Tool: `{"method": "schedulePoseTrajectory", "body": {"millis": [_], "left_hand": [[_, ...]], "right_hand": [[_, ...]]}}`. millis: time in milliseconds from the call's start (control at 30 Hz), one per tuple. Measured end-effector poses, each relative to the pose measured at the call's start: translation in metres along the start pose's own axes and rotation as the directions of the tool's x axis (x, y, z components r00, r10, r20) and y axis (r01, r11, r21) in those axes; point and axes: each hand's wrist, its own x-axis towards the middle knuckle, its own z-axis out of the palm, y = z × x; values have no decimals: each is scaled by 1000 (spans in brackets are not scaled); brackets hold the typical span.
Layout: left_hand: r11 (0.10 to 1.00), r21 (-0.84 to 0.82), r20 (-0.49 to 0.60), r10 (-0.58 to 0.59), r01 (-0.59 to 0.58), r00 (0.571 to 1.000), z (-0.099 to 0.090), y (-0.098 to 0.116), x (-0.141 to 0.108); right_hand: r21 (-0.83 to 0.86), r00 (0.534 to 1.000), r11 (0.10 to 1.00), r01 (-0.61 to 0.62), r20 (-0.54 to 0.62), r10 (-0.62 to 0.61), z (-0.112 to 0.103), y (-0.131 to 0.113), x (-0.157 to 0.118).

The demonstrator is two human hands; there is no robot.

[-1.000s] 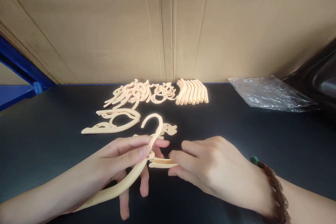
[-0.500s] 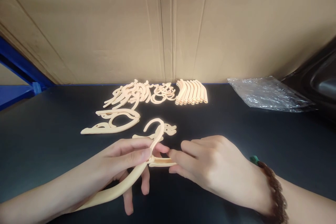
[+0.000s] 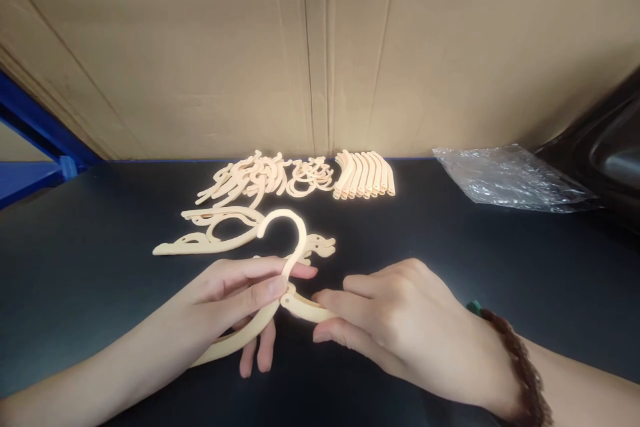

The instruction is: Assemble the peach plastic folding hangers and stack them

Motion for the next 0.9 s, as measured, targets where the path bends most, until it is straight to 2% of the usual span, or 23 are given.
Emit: {"method": "schedulePoseTrajectory", "body": {"millis": [100,233,367,467,600,733,833,900], "left_hand": [[992,126,-39,33,-28,999,5,-2,-4],[947,317,-54,65,-45,996,6,-5,-9],[899,436,-68,79,-42,995,5,-6,-10],[881,473,-103,16,34,995,7,-3,-12],[880,461,-91,-80,113,993,7,3,-14],[864,492,-87,-73,107,993,5,5,-15],[798,595,-88,-59,99,994,6,5,-16],[688,720,-77,-50,90,996,8,4,-17]], "right_hand": [[12,1000,1000,-16,-7,16,0,0,-2],[66,997,995,-72,41,70,0,0,-1],[135,992,985,-111,77,101,1,1,1],[149,992,982,-113,80,101,2,1,2],[153,992,983,-105,88,92,2,2,3],[173,990,979,-107,109,89,0,4,2],[180,991,981,-78,121,56,1,8,2],[142,997,990,-18,83,6,2,11,2]]}}
